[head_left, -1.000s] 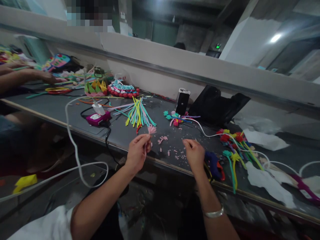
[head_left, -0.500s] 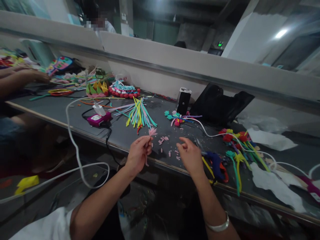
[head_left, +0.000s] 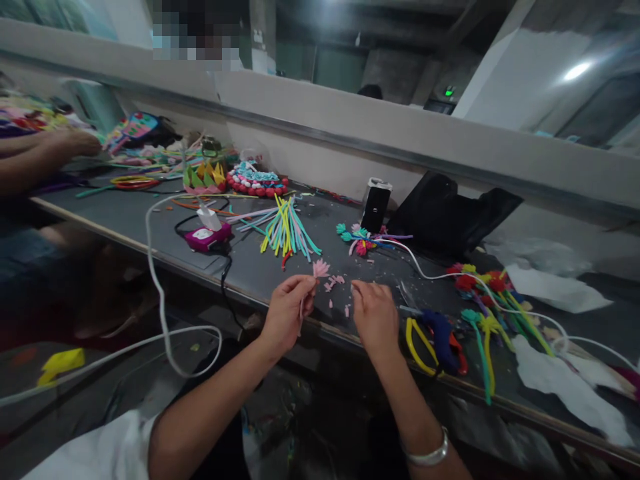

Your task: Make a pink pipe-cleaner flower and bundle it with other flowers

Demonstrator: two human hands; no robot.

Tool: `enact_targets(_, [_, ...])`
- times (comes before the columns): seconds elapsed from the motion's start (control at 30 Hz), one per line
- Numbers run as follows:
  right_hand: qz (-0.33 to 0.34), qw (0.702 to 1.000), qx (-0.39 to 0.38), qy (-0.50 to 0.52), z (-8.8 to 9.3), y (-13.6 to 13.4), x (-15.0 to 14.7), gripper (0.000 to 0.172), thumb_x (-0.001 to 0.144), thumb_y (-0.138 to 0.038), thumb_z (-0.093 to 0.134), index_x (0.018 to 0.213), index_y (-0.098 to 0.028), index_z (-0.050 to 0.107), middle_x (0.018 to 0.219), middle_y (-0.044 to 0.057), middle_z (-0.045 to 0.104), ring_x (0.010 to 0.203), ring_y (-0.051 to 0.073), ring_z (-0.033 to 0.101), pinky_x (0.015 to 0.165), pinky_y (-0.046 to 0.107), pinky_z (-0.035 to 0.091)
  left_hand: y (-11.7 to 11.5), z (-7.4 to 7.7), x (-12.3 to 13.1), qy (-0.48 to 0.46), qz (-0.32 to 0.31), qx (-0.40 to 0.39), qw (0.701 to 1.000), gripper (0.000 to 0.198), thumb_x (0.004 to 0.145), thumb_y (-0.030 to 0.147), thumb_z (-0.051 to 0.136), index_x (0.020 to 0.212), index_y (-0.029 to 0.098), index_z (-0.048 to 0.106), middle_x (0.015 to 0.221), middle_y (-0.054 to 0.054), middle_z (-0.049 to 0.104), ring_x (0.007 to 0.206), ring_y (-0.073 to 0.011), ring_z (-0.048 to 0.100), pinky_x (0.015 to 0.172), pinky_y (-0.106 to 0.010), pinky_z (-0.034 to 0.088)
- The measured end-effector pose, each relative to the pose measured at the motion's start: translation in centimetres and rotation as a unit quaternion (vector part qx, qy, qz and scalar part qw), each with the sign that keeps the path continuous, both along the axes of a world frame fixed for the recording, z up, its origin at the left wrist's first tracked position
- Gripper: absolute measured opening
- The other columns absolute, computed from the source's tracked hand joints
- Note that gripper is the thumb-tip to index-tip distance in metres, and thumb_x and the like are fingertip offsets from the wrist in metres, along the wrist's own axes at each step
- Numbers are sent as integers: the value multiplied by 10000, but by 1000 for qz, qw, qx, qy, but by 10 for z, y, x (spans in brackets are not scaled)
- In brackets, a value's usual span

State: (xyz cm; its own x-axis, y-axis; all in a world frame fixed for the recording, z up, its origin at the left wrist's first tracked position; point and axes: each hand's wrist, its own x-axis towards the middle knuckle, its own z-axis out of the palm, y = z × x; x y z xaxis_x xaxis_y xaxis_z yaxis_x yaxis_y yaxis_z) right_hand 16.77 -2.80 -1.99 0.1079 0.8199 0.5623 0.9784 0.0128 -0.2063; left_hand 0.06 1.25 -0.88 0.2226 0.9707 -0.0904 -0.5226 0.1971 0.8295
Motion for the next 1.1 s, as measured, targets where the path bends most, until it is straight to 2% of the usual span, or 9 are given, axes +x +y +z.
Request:
enact_targets(0.13, [-95,992,49,-61,12,-17,35,316,901,-286,503,1137,-127,640,1046,135,683,961,270,560,877,380,393,-2,2,-3,-6,0,-1,1000,186,706,292,743,729,138,641,613,40,523,442,-35,411,410,-174,258])
enact_targets(0.27, [-239,967,8,-87,16,-39,78,417,867,-391,529,1139,-94,637,955,175,683,841,307,575,774,410,414,-3,5,-5,-17,-15,-6,1000,169,700,274,732,717,133,639,607,36,524,419,-34,396,397,-182,225])
enact_targets(0.33, [-247,966,-7,-81,11,-44,91,420,869,-415,518,1113,-100,649,931,170,683,819,304,578,744,400,426,-5,7,-3,-23,-28,-11,999,162,706,271,717,715,127,644,598,35,517,408,-32,380,391,-186,212])
enact_targets(0.43, [-159,985,36,-56,-1,-39,86,354,904,-381,478,1063,-126,665,958,135,686,875,273,587,807,379,439,-7,9,0,-27,-39,-17,999,160,716,273,699,707,124,641,585,41,498,400,-29,366,389,-187,209])
enact_targets(0.6, [26,998,58,-15,-11,-16,26,259,941,-299,472,1006,-168,686,960,81,696,924,222,575,885,342,419,-9,9,4,-14,-41,-19,999,177,728,289,685,698,125,626,570,49,478,390,-27,358,382,-185,199])
enact_targets(0.77, [72,997,17,2,-8,-1,-24,230,932,-246,488,1019,-208,697,954,71,693,909,215,567,849,330,404,-5,3,-2,-1,-25,-11,1000,181,738,293,691,715,129,619,583,51,488,404,-22,373,392,-171,212])
enact_targets(0.9, [3,1000,22,-9,1,2,-9,236,931,-273,491,1022,-185,691,962,82,701,921,226,573,866,334,400,2,1,-10,-5,2,1,1000,176,752,296,691,741,136,619,575,55,492,398,-25,365,389,-174,215])
enact_targets(1.0, [-116,993,8,-26,9,-8,25,297,907,-307,516,1103,-132,655,1021,120,691,940,255,585,862,345,420,4,3,-14,-18,13,0,1000,183,739,296,709,758,135,624,571,51,512,394,-24,359,387,-171,217])
enact_targets(1.1, [-269,958,-78,-64,13,-31,59,476,885,-410,528,1225,-83,584,1038,190,667,947,327,595,809,399,444,3,6,-14,-33,5,-9,999,190,722,292,722,766,132,629,579,37,542,403,-29,382,387,-167,227])
